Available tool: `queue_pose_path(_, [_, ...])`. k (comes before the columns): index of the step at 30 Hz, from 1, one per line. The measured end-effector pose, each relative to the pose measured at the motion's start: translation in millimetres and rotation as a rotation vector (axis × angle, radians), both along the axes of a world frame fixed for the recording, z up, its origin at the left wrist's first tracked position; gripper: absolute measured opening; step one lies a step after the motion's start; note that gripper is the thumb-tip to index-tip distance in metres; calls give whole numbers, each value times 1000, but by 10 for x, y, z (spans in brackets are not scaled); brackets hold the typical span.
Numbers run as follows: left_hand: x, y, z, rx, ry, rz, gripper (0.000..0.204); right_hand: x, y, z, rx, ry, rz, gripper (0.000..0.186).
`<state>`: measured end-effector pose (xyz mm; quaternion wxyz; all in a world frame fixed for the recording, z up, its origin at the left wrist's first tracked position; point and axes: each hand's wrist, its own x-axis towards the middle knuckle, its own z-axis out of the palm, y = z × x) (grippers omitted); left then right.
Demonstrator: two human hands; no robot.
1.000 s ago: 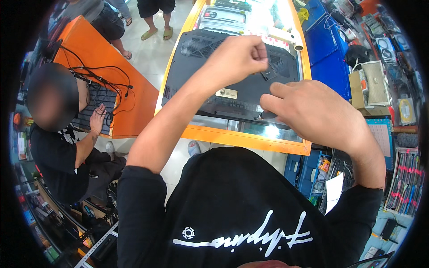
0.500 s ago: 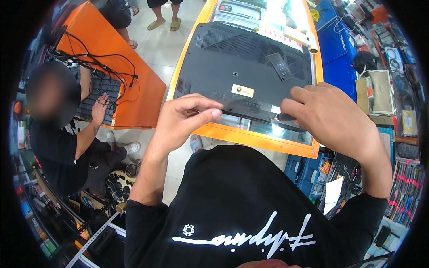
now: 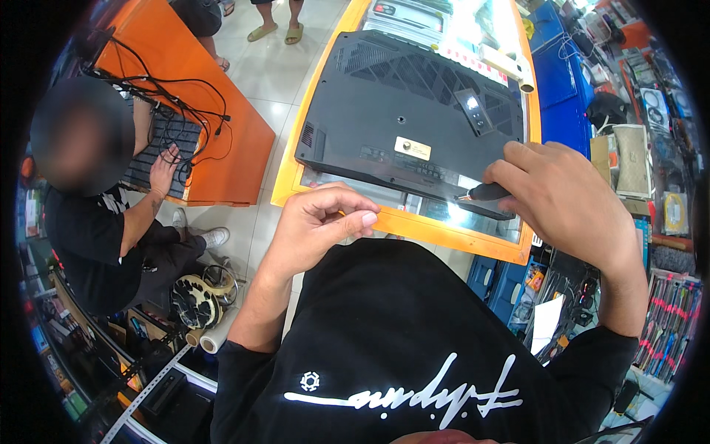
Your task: The person unscrews and removes the back panel of a laptop using a screwdriver.
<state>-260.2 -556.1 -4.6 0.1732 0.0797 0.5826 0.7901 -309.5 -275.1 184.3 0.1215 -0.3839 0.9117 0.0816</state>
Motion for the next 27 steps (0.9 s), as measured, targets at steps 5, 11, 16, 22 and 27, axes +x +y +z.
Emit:
queue_pose_path(5, [-11,80,-17,8,47,84,14,-14,74,-37,13,-23,-34,24])
queue_pose_path(11, [-79,73,10,42,-66,62,15,-25,103,29,6,-9,4,23])
queue_pose_path(16, [-161,160,46,258,7,178,13,-30,91,16,-573,-48,-5,29])
queue_pose_path(22, [-196,189,114,441,29,270,18,-56,31,-246,-769,31,5,31])
queue_pose_path(27, [-191,183,139,467,5,314,20,-76,11,-317,-822,14,4,32])
